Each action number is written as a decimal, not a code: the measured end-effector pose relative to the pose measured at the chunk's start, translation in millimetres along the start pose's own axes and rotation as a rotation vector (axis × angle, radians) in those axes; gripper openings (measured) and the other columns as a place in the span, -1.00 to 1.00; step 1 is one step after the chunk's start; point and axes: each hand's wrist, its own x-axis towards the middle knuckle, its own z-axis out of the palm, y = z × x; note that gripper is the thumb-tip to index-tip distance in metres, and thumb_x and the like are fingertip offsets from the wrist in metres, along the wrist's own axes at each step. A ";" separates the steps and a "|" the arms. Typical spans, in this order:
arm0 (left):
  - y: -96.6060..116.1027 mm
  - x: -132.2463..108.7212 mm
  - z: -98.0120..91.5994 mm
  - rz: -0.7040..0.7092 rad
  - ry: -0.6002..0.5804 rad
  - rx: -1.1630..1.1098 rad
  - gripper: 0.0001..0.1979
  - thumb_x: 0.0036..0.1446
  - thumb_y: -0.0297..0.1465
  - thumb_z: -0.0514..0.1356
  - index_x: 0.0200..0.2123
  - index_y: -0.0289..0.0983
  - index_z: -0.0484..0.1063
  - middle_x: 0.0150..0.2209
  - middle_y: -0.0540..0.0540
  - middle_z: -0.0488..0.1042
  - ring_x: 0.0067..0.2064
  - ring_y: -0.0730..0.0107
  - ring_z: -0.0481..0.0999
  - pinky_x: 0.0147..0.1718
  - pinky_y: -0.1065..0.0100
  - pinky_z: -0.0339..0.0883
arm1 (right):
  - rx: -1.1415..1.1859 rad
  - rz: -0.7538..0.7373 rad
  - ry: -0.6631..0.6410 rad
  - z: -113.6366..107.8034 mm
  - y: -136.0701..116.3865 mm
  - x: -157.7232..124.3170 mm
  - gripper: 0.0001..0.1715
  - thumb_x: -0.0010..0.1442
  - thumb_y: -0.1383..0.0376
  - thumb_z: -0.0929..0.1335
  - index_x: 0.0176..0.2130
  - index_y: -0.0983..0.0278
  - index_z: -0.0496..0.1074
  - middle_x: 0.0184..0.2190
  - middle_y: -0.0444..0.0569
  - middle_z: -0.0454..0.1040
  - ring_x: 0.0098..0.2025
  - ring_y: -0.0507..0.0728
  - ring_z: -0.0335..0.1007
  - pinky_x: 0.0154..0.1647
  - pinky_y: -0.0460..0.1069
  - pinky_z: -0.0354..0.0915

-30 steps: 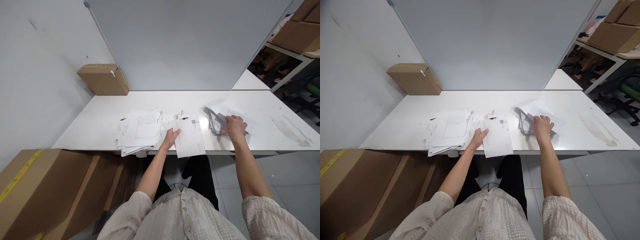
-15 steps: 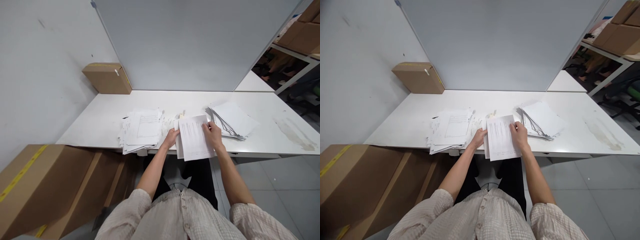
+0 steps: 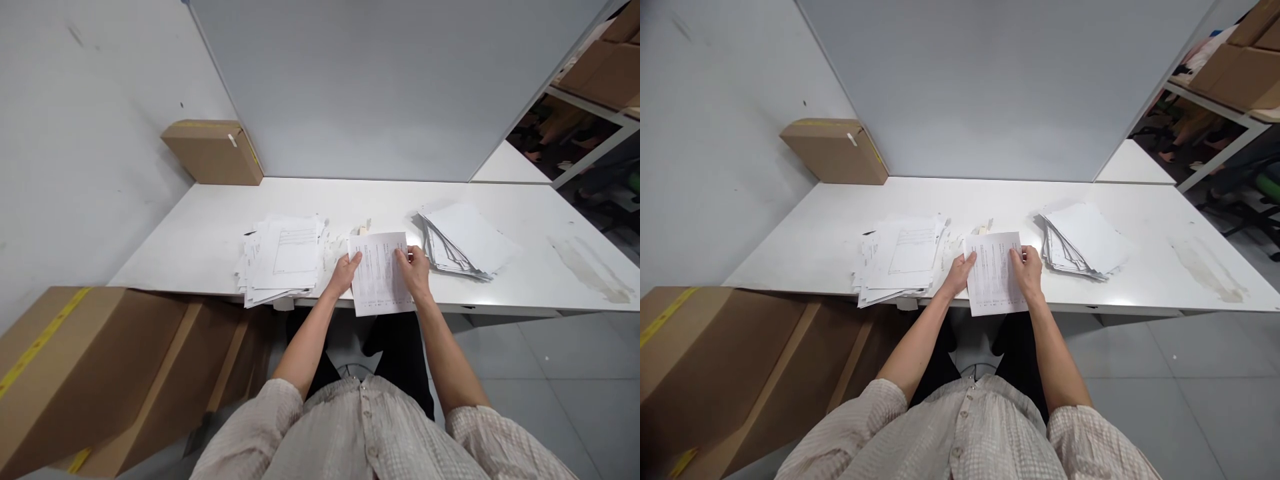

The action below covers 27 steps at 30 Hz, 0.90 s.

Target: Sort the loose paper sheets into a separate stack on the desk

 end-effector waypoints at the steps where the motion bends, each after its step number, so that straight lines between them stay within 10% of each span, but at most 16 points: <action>1: -1.2 0.3 -0.8 0.004 0.003 0.015 -0.48 -0.03 -0.05 0.23 -0.16 -0.36 0.48 -0.24 -0.18 0.57 -0.14 0.13 0.52 -0.10 0.17 0.32 | 0.002 -0.016 0.001 1.0 -0.6 -0.2 -0.72 0.09 0.07 0.28 -0.37 0.24 0.31 -0.40 -0.08 0.35 -0.40 0.07 0.23 -0.38 -0.03 0.17; 27: -5.9 1.7 -4.1 -0.024 -0.034 -0.055 -0.50 -0.11 -0.09 0.31 -0.22 -0.38 0.50 -0.27 -0.22 0.57 -0.15 0.06 0.52 -0.13 0.09 0.35 | 0.081 0.006 -0.018 1.0 -2.0 0.0 -0.68 0.02 0.10 0.34 -0.54 0.22 0.17 -0.59 -0.21 0.14 -0.51 0.01 0.03 -0.50 -0.06 0.02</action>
